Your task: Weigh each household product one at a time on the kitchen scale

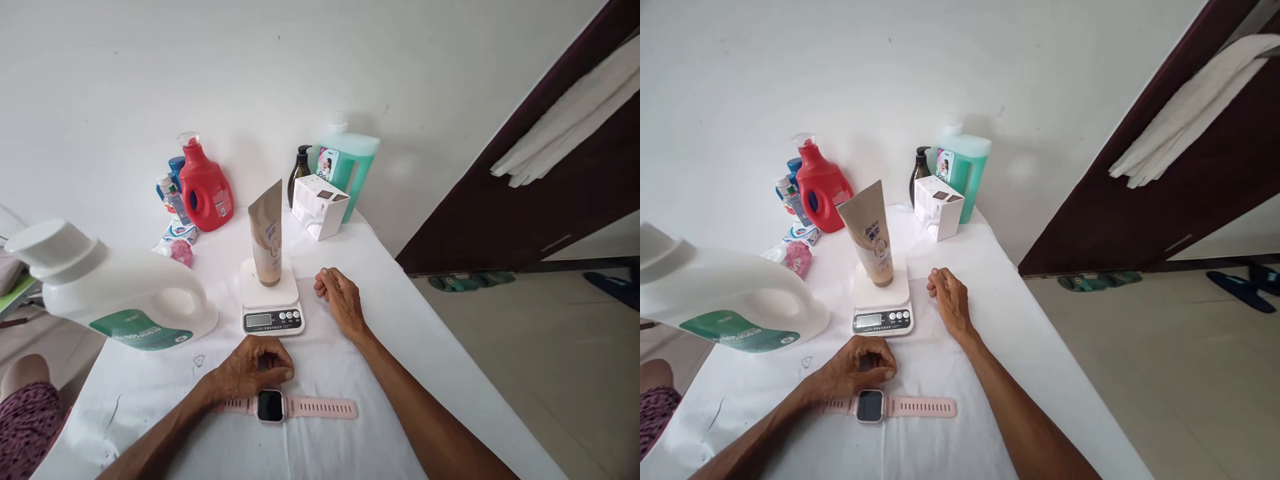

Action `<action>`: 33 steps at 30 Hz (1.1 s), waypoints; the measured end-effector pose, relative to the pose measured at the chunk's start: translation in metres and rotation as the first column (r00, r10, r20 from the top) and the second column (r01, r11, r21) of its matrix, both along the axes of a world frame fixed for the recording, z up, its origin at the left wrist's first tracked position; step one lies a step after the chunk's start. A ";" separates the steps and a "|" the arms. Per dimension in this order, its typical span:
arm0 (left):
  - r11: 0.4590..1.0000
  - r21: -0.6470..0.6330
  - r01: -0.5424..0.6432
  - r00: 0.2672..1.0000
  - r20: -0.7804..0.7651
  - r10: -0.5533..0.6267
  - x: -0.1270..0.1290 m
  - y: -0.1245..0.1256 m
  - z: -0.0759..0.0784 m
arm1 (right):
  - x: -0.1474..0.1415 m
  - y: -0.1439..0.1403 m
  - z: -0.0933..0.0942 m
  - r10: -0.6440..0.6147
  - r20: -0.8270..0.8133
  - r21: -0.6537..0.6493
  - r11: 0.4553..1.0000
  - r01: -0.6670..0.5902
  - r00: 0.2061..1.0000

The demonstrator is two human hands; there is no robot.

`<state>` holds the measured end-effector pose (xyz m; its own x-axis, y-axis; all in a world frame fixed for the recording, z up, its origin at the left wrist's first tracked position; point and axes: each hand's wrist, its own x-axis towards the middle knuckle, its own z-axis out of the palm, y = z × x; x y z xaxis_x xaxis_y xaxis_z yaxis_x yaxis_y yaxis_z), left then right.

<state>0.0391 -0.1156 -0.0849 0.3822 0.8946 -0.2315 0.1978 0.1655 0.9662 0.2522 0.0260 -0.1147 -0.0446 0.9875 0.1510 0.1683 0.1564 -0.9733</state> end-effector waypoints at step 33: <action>0.409 0.754 -0.514 0.561 -0.065 0.825 0.018 0.058 0.055 | 0.003 0.003 0.003 0.082 -0.035 -0.022 0.996 -0.082 0.996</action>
<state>0.0568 -0.0574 -0.0295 -0.3955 0.7714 0.4985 0.6530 -0.1455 0.7432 0.2548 0.0288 -0.1113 -0.1209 0.9840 0.1305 0.1227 0.1453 -0.9818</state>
